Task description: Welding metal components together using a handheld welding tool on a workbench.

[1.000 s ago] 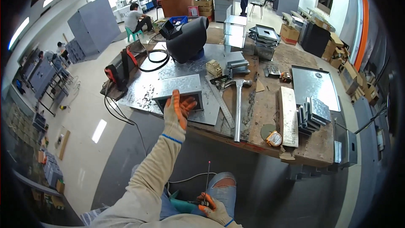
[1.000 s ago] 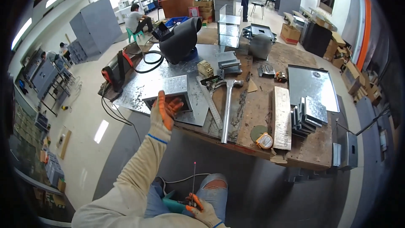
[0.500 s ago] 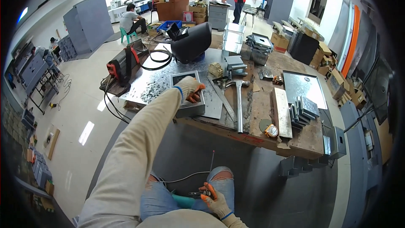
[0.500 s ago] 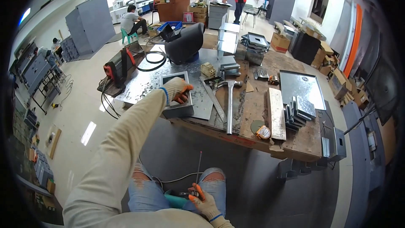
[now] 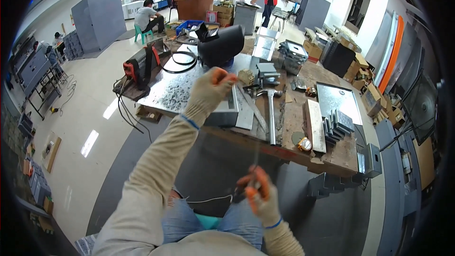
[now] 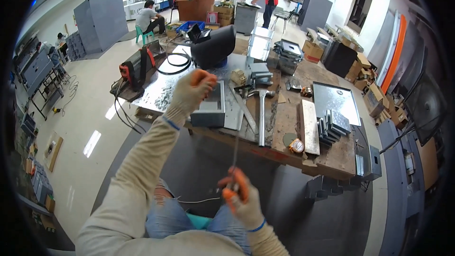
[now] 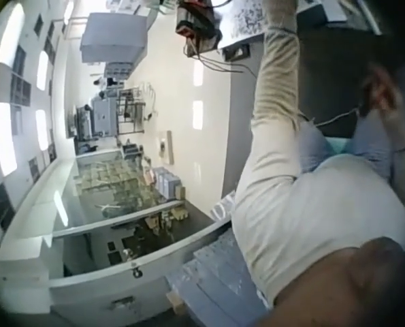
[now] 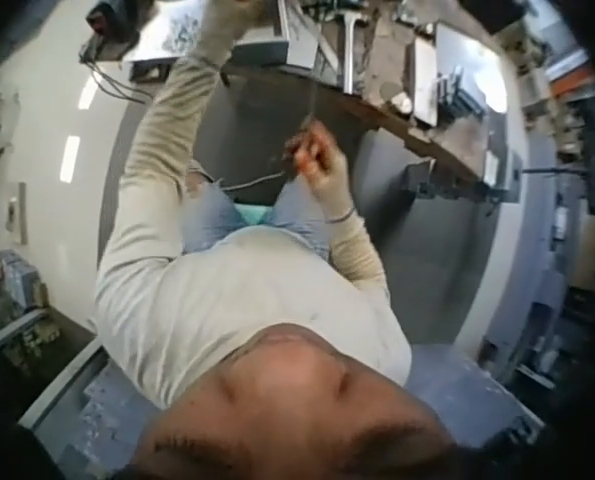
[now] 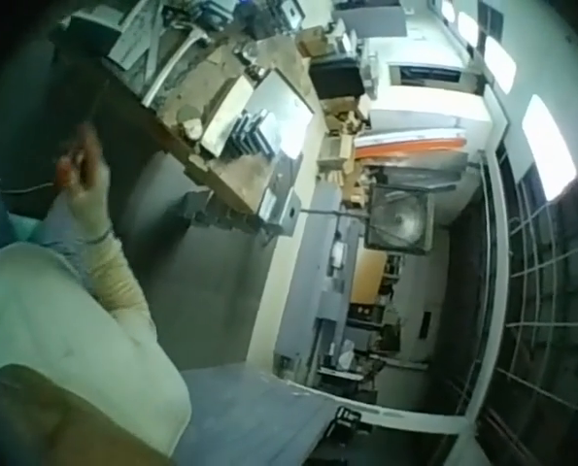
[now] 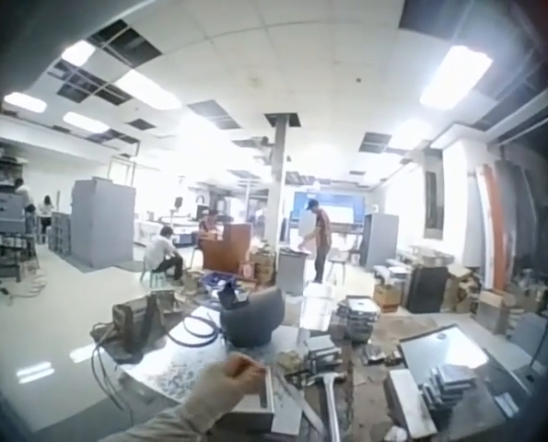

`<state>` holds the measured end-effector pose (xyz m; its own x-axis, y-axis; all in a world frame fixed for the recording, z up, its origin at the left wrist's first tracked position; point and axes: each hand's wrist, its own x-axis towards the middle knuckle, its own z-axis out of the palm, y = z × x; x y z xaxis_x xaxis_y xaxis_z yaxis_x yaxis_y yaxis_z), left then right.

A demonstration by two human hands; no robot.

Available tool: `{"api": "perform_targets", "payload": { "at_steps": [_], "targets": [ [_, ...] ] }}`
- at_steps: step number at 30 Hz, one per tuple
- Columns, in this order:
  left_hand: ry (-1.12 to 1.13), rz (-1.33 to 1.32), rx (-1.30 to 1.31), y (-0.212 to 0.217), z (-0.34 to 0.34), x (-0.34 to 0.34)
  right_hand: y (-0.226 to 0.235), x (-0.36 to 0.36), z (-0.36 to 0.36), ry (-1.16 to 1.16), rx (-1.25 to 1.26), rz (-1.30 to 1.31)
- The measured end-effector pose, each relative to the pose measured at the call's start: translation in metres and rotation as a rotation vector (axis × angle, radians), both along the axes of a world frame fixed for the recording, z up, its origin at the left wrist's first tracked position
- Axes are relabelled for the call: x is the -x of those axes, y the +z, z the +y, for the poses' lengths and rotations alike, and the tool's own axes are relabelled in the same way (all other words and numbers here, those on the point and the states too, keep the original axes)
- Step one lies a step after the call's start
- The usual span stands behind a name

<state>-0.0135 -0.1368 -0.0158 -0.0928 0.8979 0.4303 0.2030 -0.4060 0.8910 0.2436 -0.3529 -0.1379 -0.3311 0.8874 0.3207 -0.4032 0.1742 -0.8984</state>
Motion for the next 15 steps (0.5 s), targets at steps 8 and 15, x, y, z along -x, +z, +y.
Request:
{"api": "perform_targets", "payload": {
  "at_steps": [8,15],
  "targets": [
    [-0.441,-0.669,0.492,-0.176,-0.159,-0.002,0.054,0.022,0.053,-0.122,0.059,-0.056],
    [-0.368,-0.464,0.493,-0.183,-0.173,-0.014,0.088,0.02,0.102,-0.202,-0.083,-0.165]
  ]
}}
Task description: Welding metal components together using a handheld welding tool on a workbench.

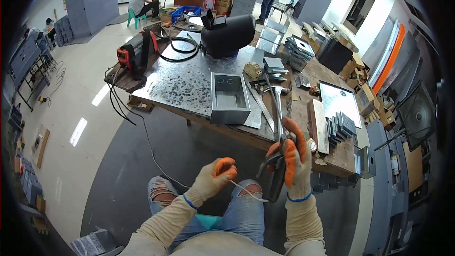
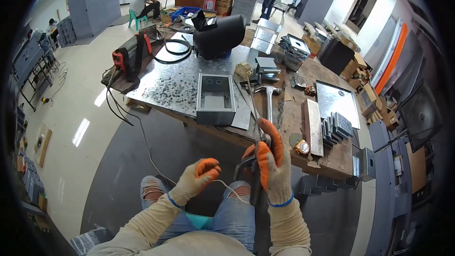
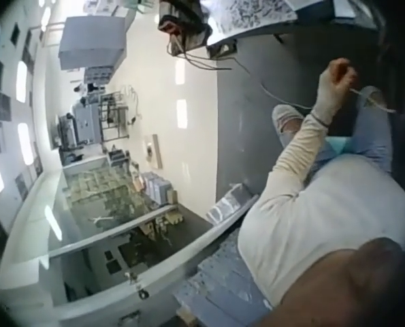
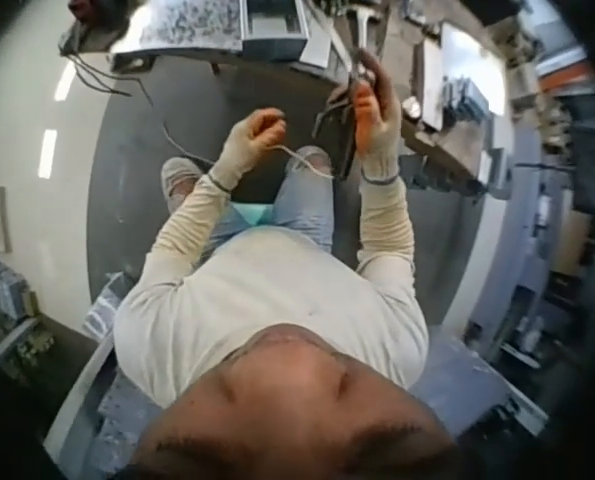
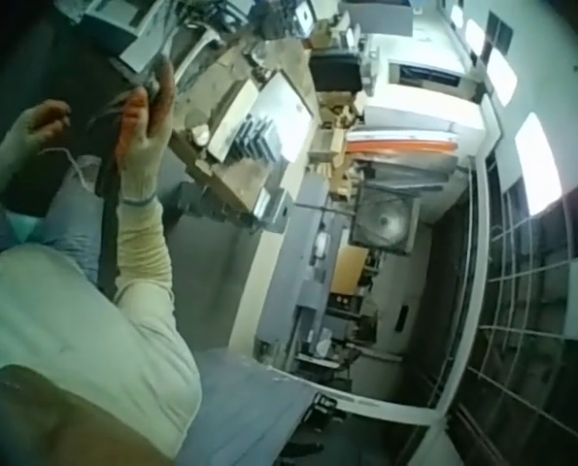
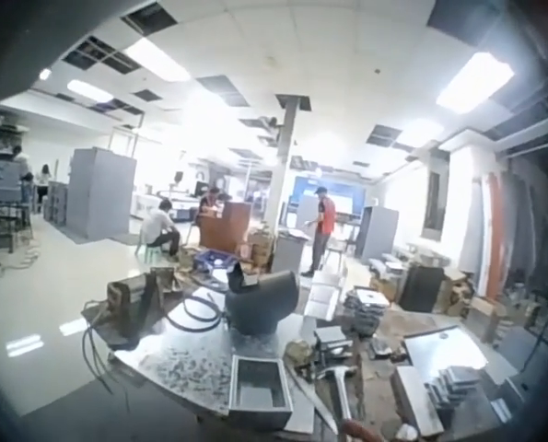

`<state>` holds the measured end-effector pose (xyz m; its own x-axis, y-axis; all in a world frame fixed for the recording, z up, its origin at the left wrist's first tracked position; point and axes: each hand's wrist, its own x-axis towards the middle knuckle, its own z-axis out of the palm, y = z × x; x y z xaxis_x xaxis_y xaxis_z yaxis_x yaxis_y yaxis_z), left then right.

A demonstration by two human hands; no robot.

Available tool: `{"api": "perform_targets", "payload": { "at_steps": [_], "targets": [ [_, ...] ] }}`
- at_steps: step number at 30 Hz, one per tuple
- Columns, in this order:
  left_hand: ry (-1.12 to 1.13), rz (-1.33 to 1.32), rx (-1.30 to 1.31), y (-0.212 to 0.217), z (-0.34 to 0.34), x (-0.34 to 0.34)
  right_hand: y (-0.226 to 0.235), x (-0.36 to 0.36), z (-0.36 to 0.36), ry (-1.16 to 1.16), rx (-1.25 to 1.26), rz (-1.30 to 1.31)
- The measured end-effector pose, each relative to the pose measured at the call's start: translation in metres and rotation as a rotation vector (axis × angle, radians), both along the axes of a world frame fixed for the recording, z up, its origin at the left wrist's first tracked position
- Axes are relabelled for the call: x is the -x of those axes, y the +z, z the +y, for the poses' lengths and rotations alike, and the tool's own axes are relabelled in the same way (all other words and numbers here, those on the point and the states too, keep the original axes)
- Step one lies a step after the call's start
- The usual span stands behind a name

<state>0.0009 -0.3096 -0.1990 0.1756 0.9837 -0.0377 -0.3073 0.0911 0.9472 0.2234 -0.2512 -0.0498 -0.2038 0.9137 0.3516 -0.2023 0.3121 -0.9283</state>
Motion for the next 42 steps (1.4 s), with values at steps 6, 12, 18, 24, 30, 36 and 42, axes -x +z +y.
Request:
{"api": "perform_targets", "payload": {
  "at_steps": [6,12,18,24,30,36,42],
  "targets": [
    [-0.119,-0.316,-0.049,0.03,0.047,0.009,0.025,0.024,0.032,0.046,-0.062,-0.102],
    [-0.307,-0.401,-0.076,0.064,0.058,-0.015,0.047,0.034,0.056,0.08,0.204,-0.174],
    [-0.273,-0.541,-0.02,0.059,0.073,-0.032,0.038,0.034,0.078,0.077,0.22,-0.328],
    [-0.141,-0.604,-0.052,0.063,0.085,-0.032,0.036,0.039,0.101,0.101,0.207,-0.39],
    [-0.027,-0.651,-0.042,0.07,0.091,-0.033,0.036,0.053,0.125,0.083,0.191,-0.505],
    [0.091,-0.56,0.044,0.079,0.108,-0.029,0.043,0.066,0.152,0.094,0.369,-0.551],
    [0.09,-0.599,0.03,0.081,0.12,-0.026,0.052,0.079,0.16,0.045,0.459,-0.636]
  ]
}}
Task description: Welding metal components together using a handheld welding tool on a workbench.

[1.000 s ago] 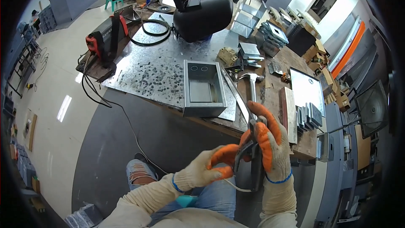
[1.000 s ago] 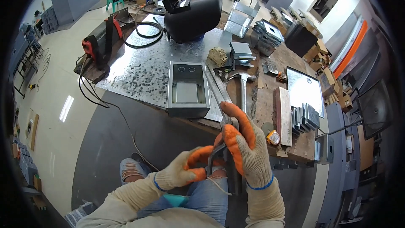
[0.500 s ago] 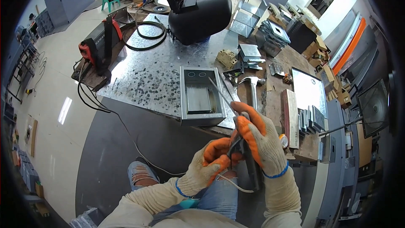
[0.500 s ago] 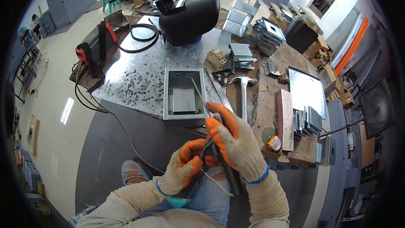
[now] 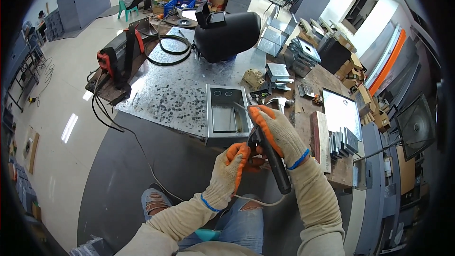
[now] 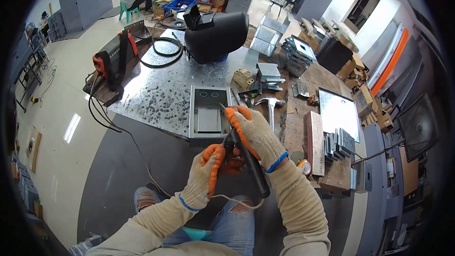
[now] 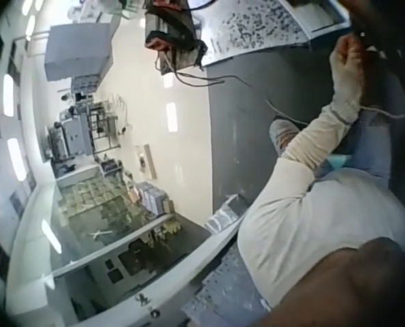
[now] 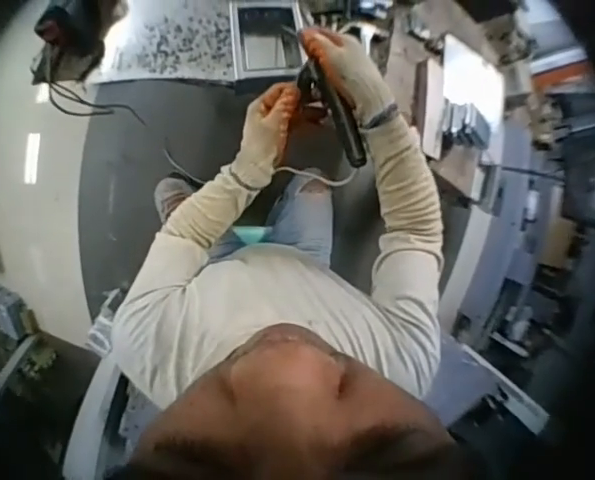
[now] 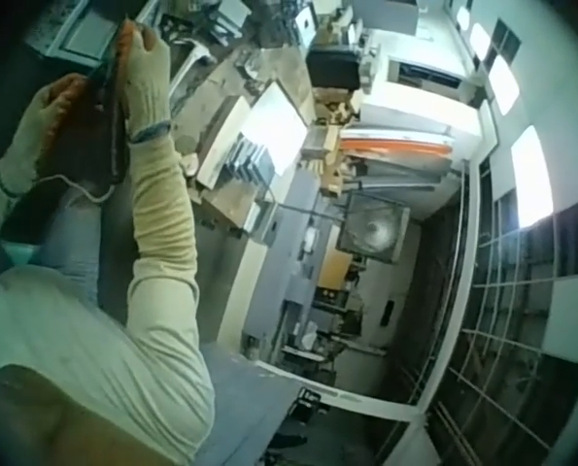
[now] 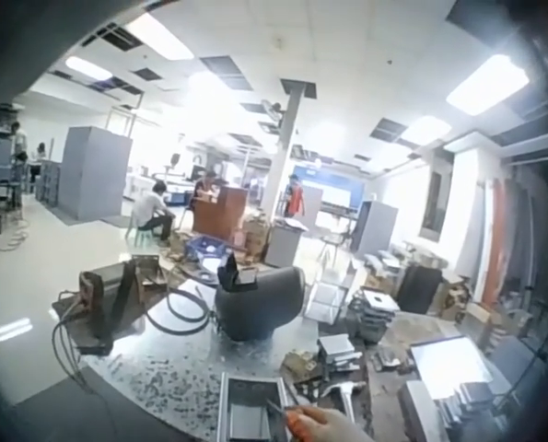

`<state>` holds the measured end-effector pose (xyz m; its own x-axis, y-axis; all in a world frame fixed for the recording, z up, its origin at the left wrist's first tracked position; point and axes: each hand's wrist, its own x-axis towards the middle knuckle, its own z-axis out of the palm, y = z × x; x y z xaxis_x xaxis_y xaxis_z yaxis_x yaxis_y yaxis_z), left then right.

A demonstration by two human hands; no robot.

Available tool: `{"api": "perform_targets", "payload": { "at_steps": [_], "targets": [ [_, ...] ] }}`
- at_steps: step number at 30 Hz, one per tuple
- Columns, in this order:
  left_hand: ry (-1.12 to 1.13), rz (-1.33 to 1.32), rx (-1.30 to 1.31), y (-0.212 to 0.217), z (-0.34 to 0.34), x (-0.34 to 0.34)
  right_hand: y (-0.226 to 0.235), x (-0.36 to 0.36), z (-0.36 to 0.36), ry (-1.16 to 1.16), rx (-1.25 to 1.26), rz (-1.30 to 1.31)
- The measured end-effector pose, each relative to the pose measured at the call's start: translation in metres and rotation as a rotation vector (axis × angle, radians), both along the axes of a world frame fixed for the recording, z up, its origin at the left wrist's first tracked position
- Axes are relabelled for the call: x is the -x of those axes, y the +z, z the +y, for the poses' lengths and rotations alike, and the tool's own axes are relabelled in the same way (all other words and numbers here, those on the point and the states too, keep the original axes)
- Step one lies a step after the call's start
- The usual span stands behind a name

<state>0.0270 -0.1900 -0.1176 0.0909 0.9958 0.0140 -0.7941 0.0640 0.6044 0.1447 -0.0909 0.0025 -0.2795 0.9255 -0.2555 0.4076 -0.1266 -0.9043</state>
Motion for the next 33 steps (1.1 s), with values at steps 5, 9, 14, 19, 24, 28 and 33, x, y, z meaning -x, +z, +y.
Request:
{"api": "perform_targets", "payload": {
  "at_steps": [5,9,14,19,24,28,33],
  "targets": [
    [0.006,-0.033,0.041,0.0,0.005,0.001,0.003,0.006,0.004,-0.013,0.078,-0.032],
    [0.005,-0.039,0.054,-0.008,0.01,0.002,-0.004,0.007,0.011,-0.016,0.093,-0.025],
    [-0.006,-0.044,0.086,-0.007,0.014,0.001,-0.015,0.002,0.022,-0.006,0.062,-0.055],
    [-0.005,-0.045,0.088,-0.01,0.015,0.003,-0.008,0.01,0.021,-0.029,0.09,-0.095],
    [-0.035,0.051,0.189,-0.001,0.009,0.007,0.001,0.011,0.017,-0.042,0.138,-0.11],
    [0.011,-0.117,0.145,-0.016,0.015,0.003,0.002,0.018,0.015,-0.025,0.189,-0.113],
    [0.004,-0.301,0.121,-0.14,0.002,-0.012,-0.032,-0.009,0.025,0.158,-0.035,-0.063]
  ]
}}
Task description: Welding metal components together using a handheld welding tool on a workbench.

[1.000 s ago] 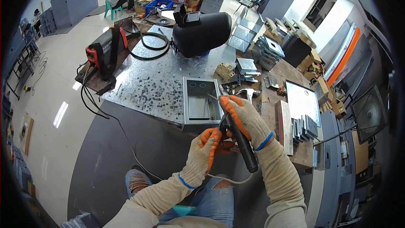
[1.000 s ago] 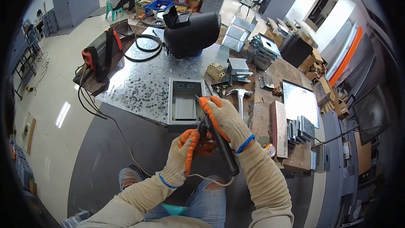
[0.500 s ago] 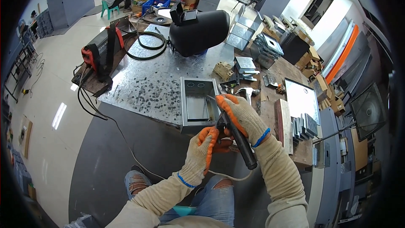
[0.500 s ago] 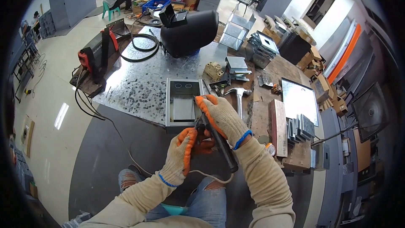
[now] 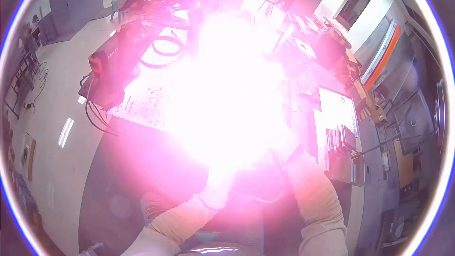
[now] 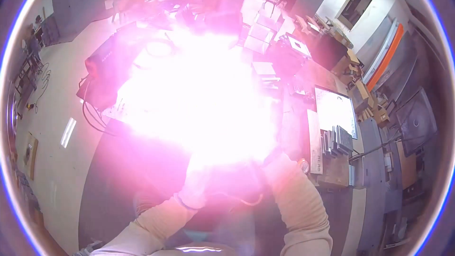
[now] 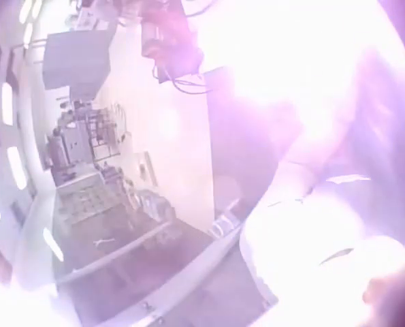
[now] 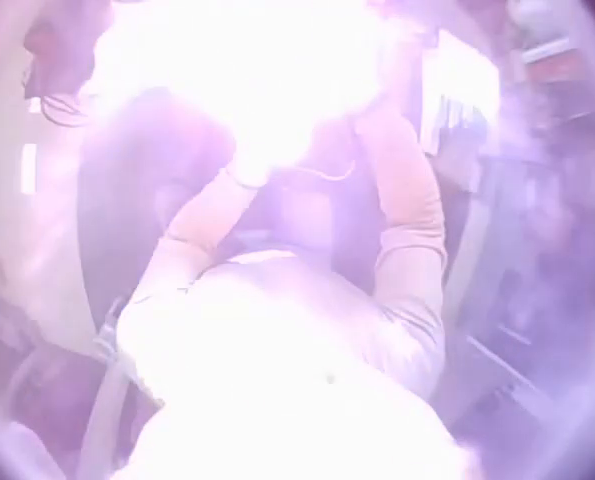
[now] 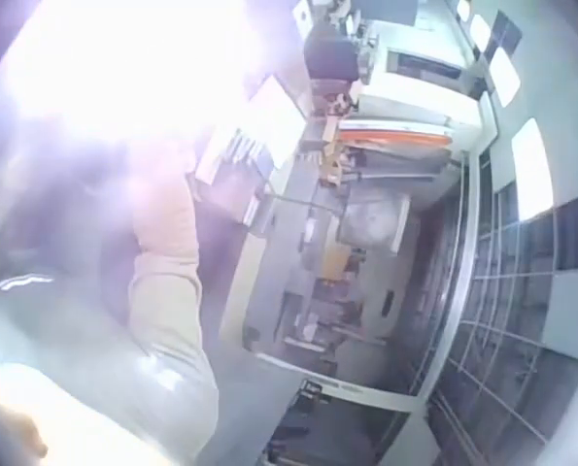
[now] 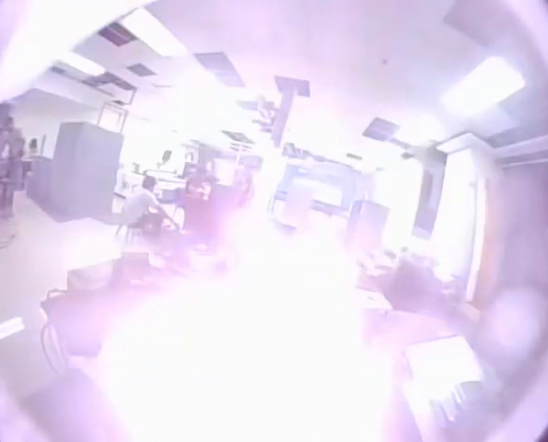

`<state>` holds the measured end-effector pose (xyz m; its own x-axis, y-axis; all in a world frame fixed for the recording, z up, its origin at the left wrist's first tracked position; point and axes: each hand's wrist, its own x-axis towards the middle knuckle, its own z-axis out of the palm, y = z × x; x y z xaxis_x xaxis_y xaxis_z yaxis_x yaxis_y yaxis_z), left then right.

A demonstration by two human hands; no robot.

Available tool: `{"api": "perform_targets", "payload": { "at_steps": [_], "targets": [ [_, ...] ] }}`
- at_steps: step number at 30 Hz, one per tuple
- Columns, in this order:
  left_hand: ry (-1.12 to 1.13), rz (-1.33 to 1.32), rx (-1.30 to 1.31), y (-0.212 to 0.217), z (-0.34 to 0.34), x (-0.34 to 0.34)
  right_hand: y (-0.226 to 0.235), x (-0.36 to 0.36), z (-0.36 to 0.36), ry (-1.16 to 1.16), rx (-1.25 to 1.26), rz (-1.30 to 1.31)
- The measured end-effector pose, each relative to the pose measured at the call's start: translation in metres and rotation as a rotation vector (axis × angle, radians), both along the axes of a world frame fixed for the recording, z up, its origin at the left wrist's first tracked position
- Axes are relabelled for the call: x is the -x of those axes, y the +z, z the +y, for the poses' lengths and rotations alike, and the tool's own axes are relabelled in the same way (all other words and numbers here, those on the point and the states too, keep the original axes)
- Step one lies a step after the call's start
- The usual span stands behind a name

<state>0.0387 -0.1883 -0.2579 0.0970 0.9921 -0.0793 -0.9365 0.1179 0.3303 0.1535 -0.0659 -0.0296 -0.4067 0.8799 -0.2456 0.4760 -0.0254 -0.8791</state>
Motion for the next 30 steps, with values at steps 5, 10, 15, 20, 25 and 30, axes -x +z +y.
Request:
{"api": "perform_targets", "payload": {
  "at_steps": [5,10,15,20,25,30],
  "targets": [
    [0.003,0.309,0.019,0.125,0.007,0.016,-0.021,-0.018,0.007,0.224,-0.24,0.074],
    [-0.026,0.307,0.037,0.133,0.004,0.019,-0.012,-0.018,0.008,0.315,-0.243,-0.054],
    [-0.109,0.268,0.091,0.136,0.001,0.016,0.01,-0.016,-0.007,0.094,-0.134,0.034],
    [-0.038,0.325,-0.015,0.158,-0.001,0.015,0.015,0.0,-0.016,-0.128,0.029,0.185],
    [-0.051,0.243,-0.039,0.15,0.002,0.012,0.026,0.001,-0.018,-0.127,0.028,0.077],
    [-0.059,0.175,-0.082,0.148,0.002,0.009,0.036,0.007,-0.026,-0.16,0.078,0.108]
  ]
}}
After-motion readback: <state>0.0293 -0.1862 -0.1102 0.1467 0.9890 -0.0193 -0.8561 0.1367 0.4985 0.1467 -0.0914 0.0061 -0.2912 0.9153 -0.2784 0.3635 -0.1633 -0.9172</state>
